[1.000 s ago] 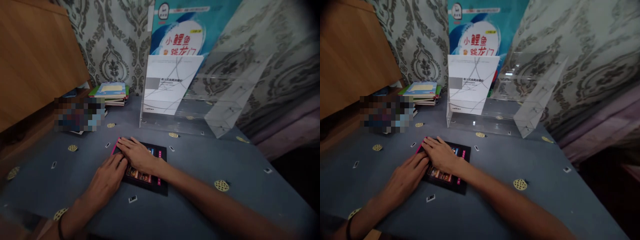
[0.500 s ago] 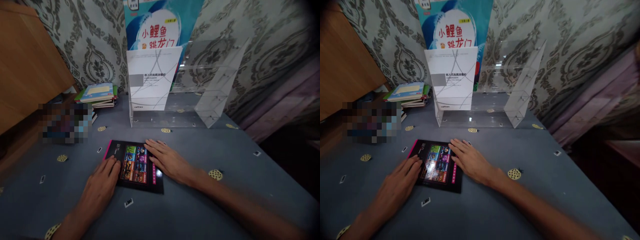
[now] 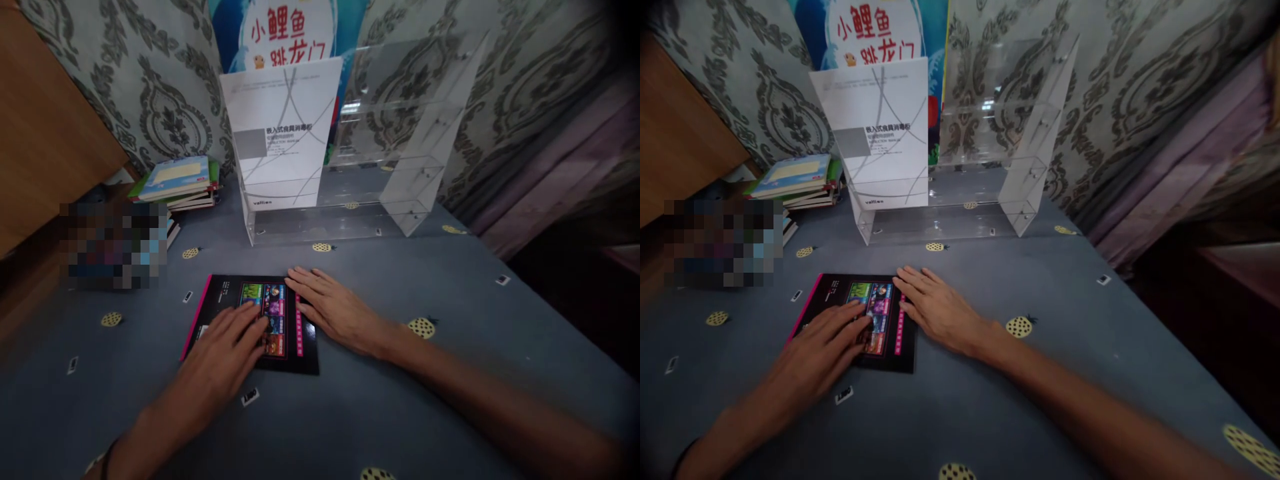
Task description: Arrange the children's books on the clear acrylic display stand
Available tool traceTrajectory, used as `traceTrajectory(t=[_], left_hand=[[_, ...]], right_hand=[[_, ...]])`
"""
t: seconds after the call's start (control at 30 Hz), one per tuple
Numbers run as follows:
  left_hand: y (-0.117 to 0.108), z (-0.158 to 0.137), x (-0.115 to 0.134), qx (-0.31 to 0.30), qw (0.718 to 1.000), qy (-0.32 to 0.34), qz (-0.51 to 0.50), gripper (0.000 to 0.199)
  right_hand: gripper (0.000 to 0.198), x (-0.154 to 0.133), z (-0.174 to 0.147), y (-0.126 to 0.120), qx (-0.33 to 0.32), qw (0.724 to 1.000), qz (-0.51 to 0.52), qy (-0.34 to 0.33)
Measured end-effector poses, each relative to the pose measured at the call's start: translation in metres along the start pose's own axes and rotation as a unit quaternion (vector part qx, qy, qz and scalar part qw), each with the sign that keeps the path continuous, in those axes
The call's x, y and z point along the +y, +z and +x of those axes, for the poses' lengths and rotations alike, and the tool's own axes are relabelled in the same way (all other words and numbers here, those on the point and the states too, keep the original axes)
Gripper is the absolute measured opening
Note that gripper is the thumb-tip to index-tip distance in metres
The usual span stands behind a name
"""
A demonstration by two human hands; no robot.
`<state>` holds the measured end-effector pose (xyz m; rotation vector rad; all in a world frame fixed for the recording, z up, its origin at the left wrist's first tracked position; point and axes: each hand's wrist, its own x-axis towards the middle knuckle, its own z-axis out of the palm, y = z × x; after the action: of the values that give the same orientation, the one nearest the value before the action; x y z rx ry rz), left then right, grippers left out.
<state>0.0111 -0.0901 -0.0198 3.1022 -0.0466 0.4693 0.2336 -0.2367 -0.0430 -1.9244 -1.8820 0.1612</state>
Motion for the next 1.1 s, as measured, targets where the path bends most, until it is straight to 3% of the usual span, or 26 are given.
traceTrajectory(t=[0.17,0.27,0.7,0.8,0.97,1.1], left_hand=[[-0.004,0.019,0.03,-0.071,0.989,0.107,-0.07,0.035],[-0.004,0.027,0.035,-0.084,0.981,0.148,-0.092,0.034],[0.019,0.077,-0.011,-0.067,0.988,0.125,-0.054,0.045],[0.013,0.07,-0.014,-0.082,0.987,0.129,-0.041,0.054],[-0.005,0.034,-0.019,-0.105,0.986,0.121,-0.039,0.071],[-0.011,0.01,-0.027,-0.103,0.989,0.099,-0.028,0.068]], right_hand=[[0.048,0.003,-0.003,-0.002,0.006,0.999,0.049,0.003],[0.048,0.004,-0.006,-0.005,0.013,0.997,0.079,0.006],[0.055,-0.005,-0.006,-0.018,0.023,0.988,0.143,0.056],[0.058,-0.005,-0.007,-0.02,0.008,0.986,0.15,0.066],[0.057,-0.005,-0.008,-0.018,0.013,0.988,0.146,0.054],[0.053,-0.003,-0.006,-0.014,0.016,0.991,0.128,0.036]])
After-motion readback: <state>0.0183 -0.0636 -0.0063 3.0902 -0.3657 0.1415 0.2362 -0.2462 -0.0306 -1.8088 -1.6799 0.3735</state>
